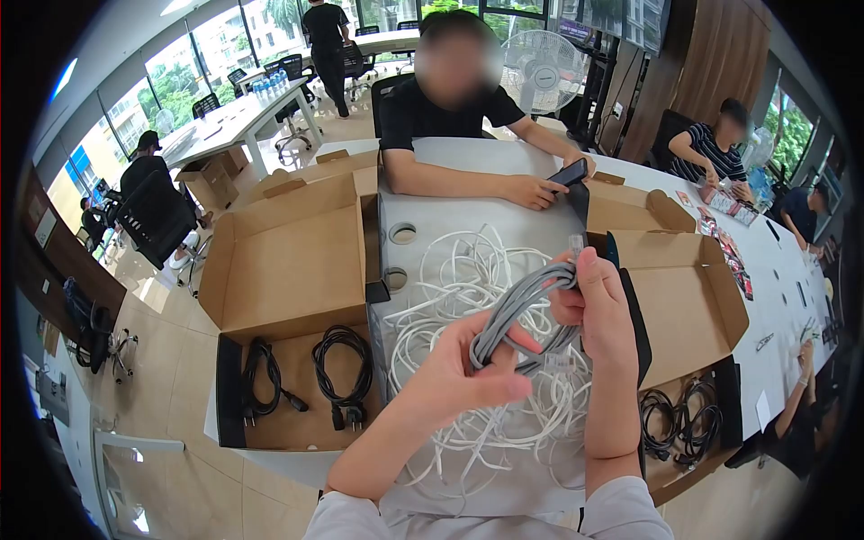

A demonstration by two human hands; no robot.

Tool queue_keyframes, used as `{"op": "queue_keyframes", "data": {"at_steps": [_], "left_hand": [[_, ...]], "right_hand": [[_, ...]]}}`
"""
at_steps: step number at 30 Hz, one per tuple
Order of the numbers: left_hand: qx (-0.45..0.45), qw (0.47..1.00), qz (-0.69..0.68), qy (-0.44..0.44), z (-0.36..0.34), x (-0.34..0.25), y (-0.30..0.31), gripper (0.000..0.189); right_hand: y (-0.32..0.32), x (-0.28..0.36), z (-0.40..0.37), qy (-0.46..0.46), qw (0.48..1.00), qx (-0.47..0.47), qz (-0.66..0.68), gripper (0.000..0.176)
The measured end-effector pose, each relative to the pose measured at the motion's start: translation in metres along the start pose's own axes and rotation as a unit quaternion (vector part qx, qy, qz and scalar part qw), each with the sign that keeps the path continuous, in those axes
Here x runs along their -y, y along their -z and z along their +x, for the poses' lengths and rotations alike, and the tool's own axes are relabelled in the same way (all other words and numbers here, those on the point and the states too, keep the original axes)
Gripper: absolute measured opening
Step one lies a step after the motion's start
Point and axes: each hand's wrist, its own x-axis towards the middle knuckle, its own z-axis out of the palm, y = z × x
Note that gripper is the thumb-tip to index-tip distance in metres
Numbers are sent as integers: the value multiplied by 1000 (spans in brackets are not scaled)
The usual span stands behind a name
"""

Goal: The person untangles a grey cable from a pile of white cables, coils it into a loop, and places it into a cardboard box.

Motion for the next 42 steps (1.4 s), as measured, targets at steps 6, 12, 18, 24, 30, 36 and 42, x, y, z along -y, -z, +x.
{"op": "queue_keyframes", "data": {"at_steps": [6, 12, 18, 24, 30, 36, 42], "left_hand": [[-65, 986, 152, -10, 6, 13, 12, 19], [-172, 977, 115, -45, 10, 9, 4, 18], [-151, 950, 267, -55, 9, 1, 14, 28], [-113, 941, 318, -12, 6, -4, 5, 29], [-131, 865, 457, -160, 13, 2, 14, 27], [-191, 772, 555, -243, 18, 6, 18, 22], [-223, 675, 628, -317, 20, 4, 21, 22]], "right_hand": [[-9, 4, -3, 4, 998, -25, -60, 46], [-7, 4, -6, 14, 993, -13, -120, 41], [-17, 12, -13, 62, 976, -44, -205, 41], [-12, 2, -7, 112, 951, -96, -272, 43], [-16, -1, -5, 178, 899, -122, -382, 38], [-22, 0, -4, 193, 879, -130, -417, 37], [-27, 4, -6, 162, 911, -105, -365, 34]]}}
